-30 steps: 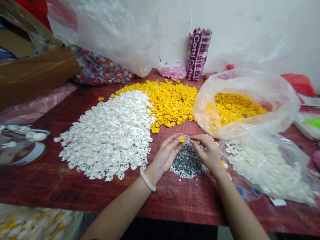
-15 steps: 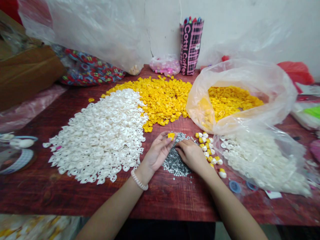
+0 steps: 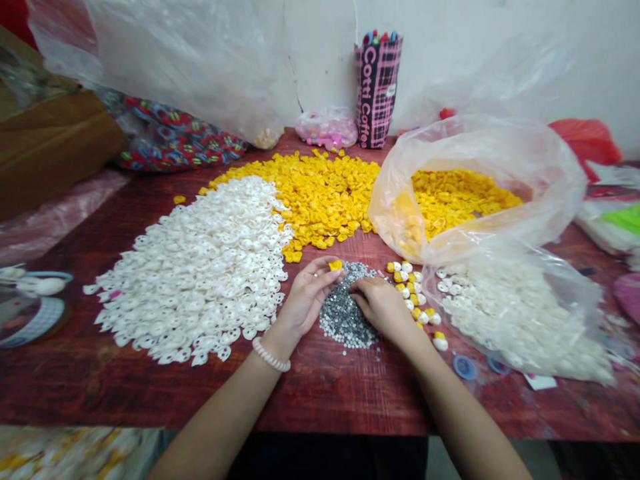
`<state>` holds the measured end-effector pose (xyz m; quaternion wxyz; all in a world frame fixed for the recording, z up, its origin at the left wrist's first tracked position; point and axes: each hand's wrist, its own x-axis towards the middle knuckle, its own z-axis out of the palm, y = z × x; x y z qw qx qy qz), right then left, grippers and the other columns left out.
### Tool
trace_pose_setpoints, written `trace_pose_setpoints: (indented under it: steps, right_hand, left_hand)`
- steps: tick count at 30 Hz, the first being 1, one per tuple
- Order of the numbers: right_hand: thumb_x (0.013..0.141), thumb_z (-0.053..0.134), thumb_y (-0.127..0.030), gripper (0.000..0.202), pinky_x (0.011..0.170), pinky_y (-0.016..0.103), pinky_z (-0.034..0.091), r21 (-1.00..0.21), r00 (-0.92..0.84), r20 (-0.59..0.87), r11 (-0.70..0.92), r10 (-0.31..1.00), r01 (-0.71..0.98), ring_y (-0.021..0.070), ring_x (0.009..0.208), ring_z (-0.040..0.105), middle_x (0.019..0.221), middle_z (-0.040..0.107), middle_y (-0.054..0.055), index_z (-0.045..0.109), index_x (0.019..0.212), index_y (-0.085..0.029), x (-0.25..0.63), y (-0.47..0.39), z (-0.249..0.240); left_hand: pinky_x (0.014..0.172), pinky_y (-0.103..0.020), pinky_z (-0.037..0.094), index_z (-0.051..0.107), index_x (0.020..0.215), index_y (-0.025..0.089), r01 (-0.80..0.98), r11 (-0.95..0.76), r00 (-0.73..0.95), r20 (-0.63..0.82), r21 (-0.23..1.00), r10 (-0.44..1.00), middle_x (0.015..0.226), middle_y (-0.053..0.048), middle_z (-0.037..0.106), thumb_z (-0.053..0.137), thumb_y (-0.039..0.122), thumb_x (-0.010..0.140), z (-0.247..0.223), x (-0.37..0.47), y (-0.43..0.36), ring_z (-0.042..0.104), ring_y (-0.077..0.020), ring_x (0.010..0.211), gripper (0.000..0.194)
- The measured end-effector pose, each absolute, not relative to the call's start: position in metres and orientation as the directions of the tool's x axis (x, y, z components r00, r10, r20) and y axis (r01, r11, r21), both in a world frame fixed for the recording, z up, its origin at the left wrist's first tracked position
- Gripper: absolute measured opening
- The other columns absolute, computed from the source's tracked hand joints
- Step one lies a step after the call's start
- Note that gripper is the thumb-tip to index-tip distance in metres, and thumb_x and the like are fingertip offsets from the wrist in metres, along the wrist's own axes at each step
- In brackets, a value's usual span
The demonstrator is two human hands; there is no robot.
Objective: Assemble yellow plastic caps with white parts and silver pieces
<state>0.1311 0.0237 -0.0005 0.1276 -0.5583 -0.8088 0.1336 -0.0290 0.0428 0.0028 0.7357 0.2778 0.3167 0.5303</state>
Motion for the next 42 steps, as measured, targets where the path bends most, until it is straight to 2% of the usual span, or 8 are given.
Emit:
trace_pose_setpoints:
  steps: [4, 8, 12, 16, 19, 26, 34, 42]
  right_hand:
    - [0.083, 0.052, -0.015, 0.014, 0.076, 0.03, 0.045, -0.343, -0.352, 0.073, 0.355, 0.933, 0.87, 0.0204, 0.083, 0.061, 0.085, 0.068, 0.006, 0.065, 0.089, -0.019, 0.132, 0.024, -0.001]
    - [0.083, 0.05, -0.011, 0.017, 0.077, 0.031, 0.045, -0.385, -0.354, 0.121, 0.372, 0.927, 0.845, 0.0209, 0.084, 0.061, 0.087, 0.069, 0.008, 0.064, 0.092, -0.017, 0.135, 0.026, -0.001]
    - [0.084, 0.05, -0.015, 0.014, 0.074, 0.03, 0.045, -0.549, -0.23, 0.251, 0.334, 0.94, 0.766, 0.0188, 0.08, 0.059, 0.088, 0.067, 0.006, 0.06, 0.095, -0.018, 0.14, 0.029, 0.004]
    - [0.083, 0.054, -0.02, 0.009, 0.061, 0.025, 0.044, -0.779, -0.02, 0.33, 0.284, 0.944, 0.56, 0.0131, 0.065, 0.055, 0.082, 0.063, 0.002, 0.052, 0.092, -0.02, 0.142, 0.029, 0.01]
    - [0.082, 0.055, -0.021, 0.011, 0.059, 0.025, 0.044, -0.842, 0.068, 0.394, 0.33, 0.916, 0.427, 0.0119, 0.065, 0.055, 0.082, 0.062, 0.001, 0.047, 0.089, -0.022, 0.139, 0.027, 0.01]
    - [0.083, 0.056, -0.019, 0.016, 0.068, 0.03, 0.049, -0.762, 0.014, 0.475, 0.404, 0.88, 0.506, 0.0148, 0.077, 0.061, 0.087, 0.063, 0.003, 0.044, 0.092, -0.023, 0.134, 0.024, 0.001]
    - [0.083, 0.057, -0.021, 0.021, 0.073, 0.033, 0.056, -0.726, -0.062, 0.498, 0.455, 0.865, 0.515, 0.0165, 0.082, 0.065, 0.088, 0.061, 0.004, 0.042, 0.097, -0.023, 0.138, 0.026, -0.002]
    - [0.084, 0.056, -0.023, 0.022, 0.076, 0.035, 0.055, -0.65, -0.158, 0.507, 0.497, 0.847, 0.575, 0.0182, 0.086, 0.065, 0.091, 0.062, 0.005, 0.042, 0.102, -0.023, 0.147, 0.028, -0.004]
  left_hand:
    - [0.077, -0.023, 0.051, 0.066, 0.089, 0.015, -0.657, 0.273, 0.202, -0.185, 0.703, 0.962, 0.09, -0.003, 0.067, 0.064, 0.02, 0.077, 0.002, -0.027, 0.042, 0.064, -0.0113, 0.08, 0.013]
    - [0.077, -0.021, 0.051, 0.066, 0.092, 0.016, -0.673, 0.296, 0.228, -0.191, 0.678, 0.955, 0.087, -0.003, 0.067, 0.063, 0.014, 0.076, 0.001, -0.028, 0.044, 0.064, -0.0104, 0.081, 0.016]
    - [0.077, -0.02, 0.05, 0.065, 0.097, 0.016, -0.672, 0.326, 0.246, -0.216, 0.665, 0.945, 0.089, -0.003, 0.067, 0.064, 0.012, 0.075, 0.002, -0.028, 0.043, 0.063, -0.0096, 0.08, 0.023]
    - [0.08, -0.023, 0.05, 0.067, 0.091, 0.013, -0.631, 0.357, 0.274, -0.233, 0.689, 0.933, 0.091, -0.005, 0.068, 0.067, 0.012, 0.072, 0.004, -0.023, 0.037, 0.064, -0.0118, 0.082, 0.019]
    - [0.079, -0.026, 0.051, 0.068, 0.092, 0.013, -0.558, 0.386, 0.321, -0.238, 0.734, 0.917, 0.094, -0.006, 0.068, 0.068, 0.015, 0.071, 0.005, -0.019, 0.031, 0.064, -0.0133, 0.082, 0.021]
    - [0.074, -0.023, 0.051, 0.071, 0.089, 0.015, -0.485, 0.413, 0.376, -0.242, 0.771, 0.894, 0.091, -0.006, 0.069, 0.068, 0.017, 0.071, 0.003, -0.016, 0.027, 0.063, -0.0112, 0.078, 0.018]
    - [0.072, -0.023, 0.05, 0.072, 0.088, 0.014, -0.455, 0.387, 0.333, -0.249, 0.802, 0.909, 0.089, -0.007, 0.07, 0.072, 0.02, 0.067, 0.005, -0.016, 0.027, 0.062, -0.0107, 0.074, 0.022]
    - [0.07, -0.022, 0.05, 0.07, 0.097, 0.016, -0.433, 0.385, 0.344, -0.246, 0.815, 0.906, 0.095, -0.007, 0.07, 0.071, 0.018, 0.068, 0.005, -0.017, 0.028, 0.063, -0.0107, 0.076, 0.029]
